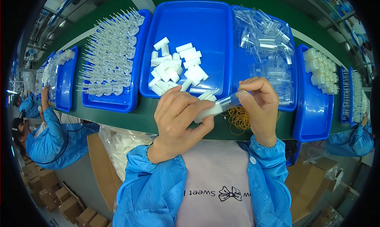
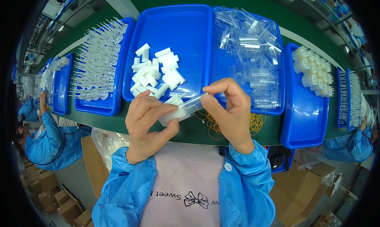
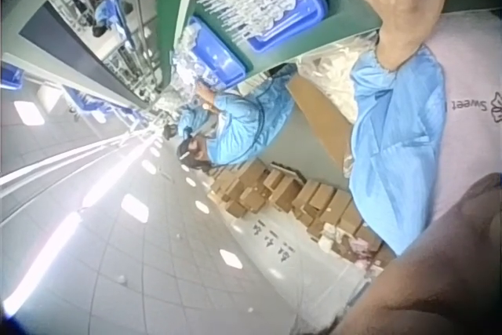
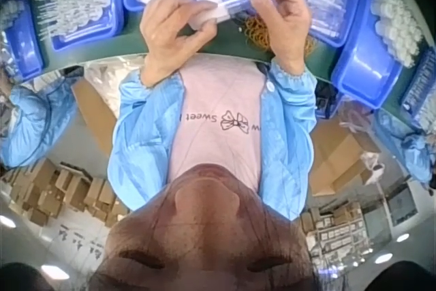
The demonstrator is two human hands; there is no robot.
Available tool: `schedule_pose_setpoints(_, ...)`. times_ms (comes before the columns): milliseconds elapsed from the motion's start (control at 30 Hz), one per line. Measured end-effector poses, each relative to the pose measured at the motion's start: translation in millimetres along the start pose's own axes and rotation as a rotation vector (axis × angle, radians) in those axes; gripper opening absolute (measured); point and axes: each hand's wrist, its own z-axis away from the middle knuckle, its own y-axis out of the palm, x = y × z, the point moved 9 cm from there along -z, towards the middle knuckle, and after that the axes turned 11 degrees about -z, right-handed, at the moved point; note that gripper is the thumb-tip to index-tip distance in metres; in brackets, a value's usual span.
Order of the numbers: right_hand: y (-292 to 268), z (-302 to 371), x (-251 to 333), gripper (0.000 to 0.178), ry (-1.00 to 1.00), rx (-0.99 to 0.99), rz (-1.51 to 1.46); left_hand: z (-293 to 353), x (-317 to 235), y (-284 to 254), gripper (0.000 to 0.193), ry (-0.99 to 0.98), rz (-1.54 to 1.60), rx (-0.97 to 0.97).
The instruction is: The person assembles small white plastic components into clear sleeves by hand, then secures bundles of the sleeved components with rubber bands.
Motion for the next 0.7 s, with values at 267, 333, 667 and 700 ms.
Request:
schedule_pose_setpoints(267,-1.0,1.6,-1.7,0.014,-0.027,-0.006,-0.002,0.2,3.3,5.0,0.025,-0.024,0.010,0.019)
schedule_pose_setpoints(333,-0.4,1.9,1.5,0.013,-0.042,-0.002,0.014,1.4,3.8,4.7,0.025,-0.030,0.023,0.020)
schedule_pose_setpoints(667,-3.1,1.7,-16.8,0.012,0.164,-0.013,-0.227,-1.1,0.5,0.1,0.024,-0.013,0.049,-0.007)
schedule_pose_setpoints(700,-3.7,1.9,-16.7,0.012,0.162,-0.014,-0.225,-1.0,0.3,0.0,0.025,-0.015,0.049,-0.004)
